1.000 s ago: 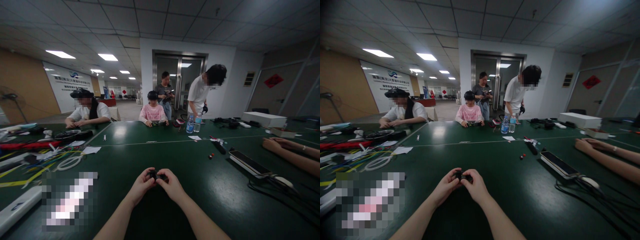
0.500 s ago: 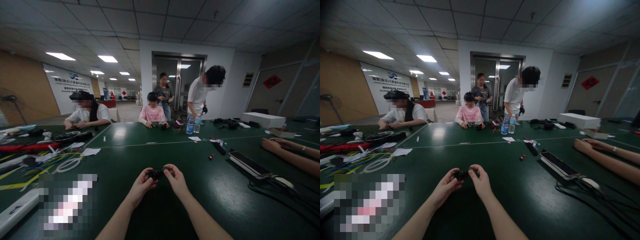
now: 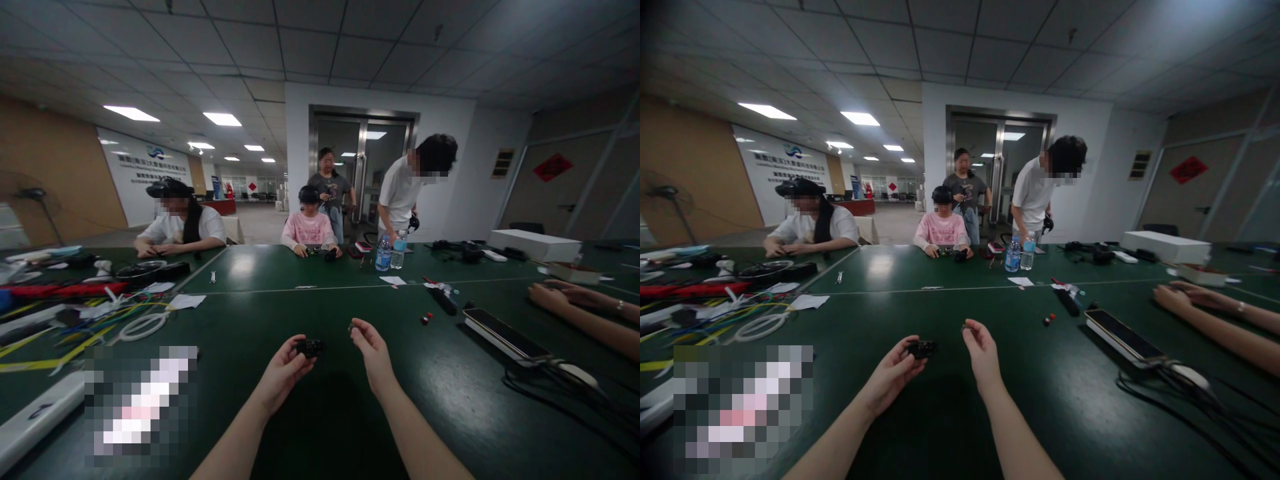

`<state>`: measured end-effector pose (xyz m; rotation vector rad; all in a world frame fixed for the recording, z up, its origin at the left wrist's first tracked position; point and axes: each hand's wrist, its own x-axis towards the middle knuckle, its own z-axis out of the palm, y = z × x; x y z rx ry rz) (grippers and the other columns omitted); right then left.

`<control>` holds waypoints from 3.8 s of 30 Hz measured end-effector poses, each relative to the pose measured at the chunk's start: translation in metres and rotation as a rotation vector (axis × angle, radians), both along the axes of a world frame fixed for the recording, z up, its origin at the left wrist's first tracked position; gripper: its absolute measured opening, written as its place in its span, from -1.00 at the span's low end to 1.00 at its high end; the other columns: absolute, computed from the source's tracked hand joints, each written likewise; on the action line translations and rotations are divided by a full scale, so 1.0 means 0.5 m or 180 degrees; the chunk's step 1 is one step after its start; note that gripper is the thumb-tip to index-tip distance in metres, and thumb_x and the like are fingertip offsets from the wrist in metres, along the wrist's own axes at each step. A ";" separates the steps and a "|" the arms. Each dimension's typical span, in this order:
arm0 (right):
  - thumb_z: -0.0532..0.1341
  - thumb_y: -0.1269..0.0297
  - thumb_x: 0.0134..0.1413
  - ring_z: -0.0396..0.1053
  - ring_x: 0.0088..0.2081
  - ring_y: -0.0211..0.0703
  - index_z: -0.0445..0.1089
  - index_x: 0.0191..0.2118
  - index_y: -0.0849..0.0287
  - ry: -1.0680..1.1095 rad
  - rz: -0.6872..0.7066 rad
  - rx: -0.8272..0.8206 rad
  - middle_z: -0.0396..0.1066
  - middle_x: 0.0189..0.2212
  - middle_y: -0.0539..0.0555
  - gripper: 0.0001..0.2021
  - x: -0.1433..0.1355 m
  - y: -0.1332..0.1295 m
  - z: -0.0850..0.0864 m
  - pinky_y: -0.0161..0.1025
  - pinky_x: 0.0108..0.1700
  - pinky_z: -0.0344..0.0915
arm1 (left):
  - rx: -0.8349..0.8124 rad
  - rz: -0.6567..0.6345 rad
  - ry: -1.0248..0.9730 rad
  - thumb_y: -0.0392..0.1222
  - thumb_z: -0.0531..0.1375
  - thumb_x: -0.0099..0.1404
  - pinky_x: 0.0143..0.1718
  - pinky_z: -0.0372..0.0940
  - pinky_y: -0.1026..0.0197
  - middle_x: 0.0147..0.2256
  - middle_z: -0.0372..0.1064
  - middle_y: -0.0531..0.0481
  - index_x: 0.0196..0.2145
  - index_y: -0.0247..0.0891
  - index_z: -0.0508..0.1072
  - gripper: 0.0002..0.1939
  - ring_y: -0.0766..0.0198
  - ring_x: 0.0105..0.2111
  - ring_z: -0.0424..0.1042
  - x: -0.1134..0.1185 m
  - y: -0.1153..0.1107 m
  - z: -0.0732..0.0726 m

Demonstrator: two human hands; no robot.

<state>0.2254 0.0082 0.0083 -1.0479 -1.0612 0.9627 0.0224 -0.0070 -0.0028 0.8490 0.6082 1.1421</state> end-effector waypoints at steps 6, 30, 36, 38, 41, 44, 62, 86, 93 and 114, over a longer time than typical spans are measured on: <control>0.27 0.17 -0.16 0.33 -0.13 -0.11 0.36 -0.16 0.08 0.0052 0.0006 0.0007 0.41 -0.22 0.03 -0.65 0.021 0.000 0.022 -0.16 -0.08 0.26 | 0.0012 -0.0044 0.0016 -0.38 0.19 0.12 -0.10 0.23 0.15 -0.20 0.39 -0.08 -0.06 -0.22 0.21 -0.58 0.26 -0.27 0.44 -0.001 0.000 -0.002; 0.23 0.20 -0.16 0.38 -0.25 -0.09 0.43 -0.26 0.10 -0.2014 0.0274 -0.0163 0.45 -0.34 0.03 -0.75 0.038 -0.008 0.034 -0.13 -0.14 0.25 | 0.0075 -0.0001 -0.0032 -0.36 0.21 0.09 -0.10 0.23 0.13 -0.18 0.39 -0.08 -0.06 -0.19 0.23 -0.56 0.22 -0.22 0.43 0.000 0.001 -0.007; 0.21 0.20 -0.13 0.36 -0.24 -0.13 0.40 -0.21 0.10 -0.1500 0.0588 0.0119 0.45 -0.28 0.03 -0.73 -0.010 -0.023 0.042 -0.15 -0.14 0.24 | 0.0069 -0.0022 -0.0036 -0.36 0.24 0.07 -0.11 0.22 0.13 -0.21 0.42 -0.09 -0.09 -0.20 0.25 -0.57 0.23 -0.25 0.43 0.003 0.000 -0.005; 0.22 0.20 -0.13 0.36 -0.25 -0.13 0.41 -0.23 0.10 -0.1396 0.0662 0.0154 0.45 -0.30 0.02 -0.74 -0.021 -0.027 0.041 -0.14 -0.12 0.23 | 0.0074 -0.0028 -0.0046 -0.35 0.24 0.06 -0.11 0.21 0.13 -0.21 0.42 -0.09 -0.10 -0.19 0.26 -0.57 0.21 -0.24 0.43 0.003 0.000 -0.005; 0.22 0.21 -0.13 0.35 -0.23 -0.11 0.41 -0.25 0.10 -0.1344 0.0712 0.0177 0.45 -0.32 0.02 -0.76 -0.032 -0.029 0.035 -0.11 -0.09 0.22 | 0.0094 -0.0032 -0.0082 -0.34 0.24 0.06 -0.10 0.20 0.10 -0.20 0.42 -0.11 -0.10 -0.19 0.26 -0.57 0.17 -0.20 0.42 0.004 0.000 -0.006; 0.22 0.22 -0.12 0.34 -0.19 -0.09 0.42 -0.27 0.09 -0.1446 0.0662 0.0206 0.44 -0.30 0.03 -0.78 -0.047 -0.031 0.023 -0.07 -0.04 0.18 | 0.0074 -0.0058 -0.0089 -0.34 0.25 0.05 -0.10 0.21 0.11 -0.21 0.42 -0.11 -0.10 -0.20 0.27 -0.56 0.19 -0.23 0.42 0.004 0.001 -0.007; 0.20 0.33 -0.11 0.27 -0.04 -0.08 0.36 -0.12 -0.01 -0.1686 0.0923 0.0446 0.36 -0.11 0.01 -0.67 -0.066 -0.045 -0.001 -0.09 0.01 0.17 | -0.0099 0.0082 -0.0066 -0.32 0.28 0.03 -0.16 0.25 0.13 -0.28 0.44 -0.11 -0.19 -0.28 0.32 -0.64 0.24 -0.33 0.44 0.006 0.005 -0.011; 0.16 0.23 -0.06 0.33 -0.13 -0.10 0.28 -0.05 0.09 -0.1064 0.0986 -0.0063 0.37 -0.14 0.07 -0.62 -0.074 -0.040 -0.009 -0.16 -0.14 0.29 | -0.0297 -0.0103 -0.0322 -0.15 0.18 0.16 -0.20 0.26 0.19 -0.19 0.41 -0.11 -0.06 -0.16 0.27 -0.62 0.26 -0.32 0.46 0.001 0.006 -0.010; 0.20 0.24 -0.10 0.35 -0.16 -0.08 0.28 -0.04 0.08 -0.1042 0.0933 -0.0042 0.40 -0.18 0.07 -0.59 -0.075 -0.053 0.010 -0.13 -0.12 0.28 | -0.0562 -0.0512 -0.0377 -0.05 0.05 0.24 -0.10 0.19 0.07 -0.12 0.38 -0.12 0.01 -0.09 0.19 -0.62 0.19 -0.20 0.43 -0.002 0.008 -0.009; 0.18 0.29 -0.05 0.31 -0.13 -0.09 0.28 -0.07 0.04 -0.0776 0.1182 0.0538 0.36 -0.12 0.06 -0.66 -0.090 -0.062 0.013 -0.07 -0.03 0.20 | -0.0499 -0.1424 -0.1600 0.10 -0.14 0.27 0.05 0.01 0.03 -0.13 0.41 -0.23 -0.10 -0.36 0.33 -0.48 0.16 -0.10 0.36 0.014 -0.019 0.008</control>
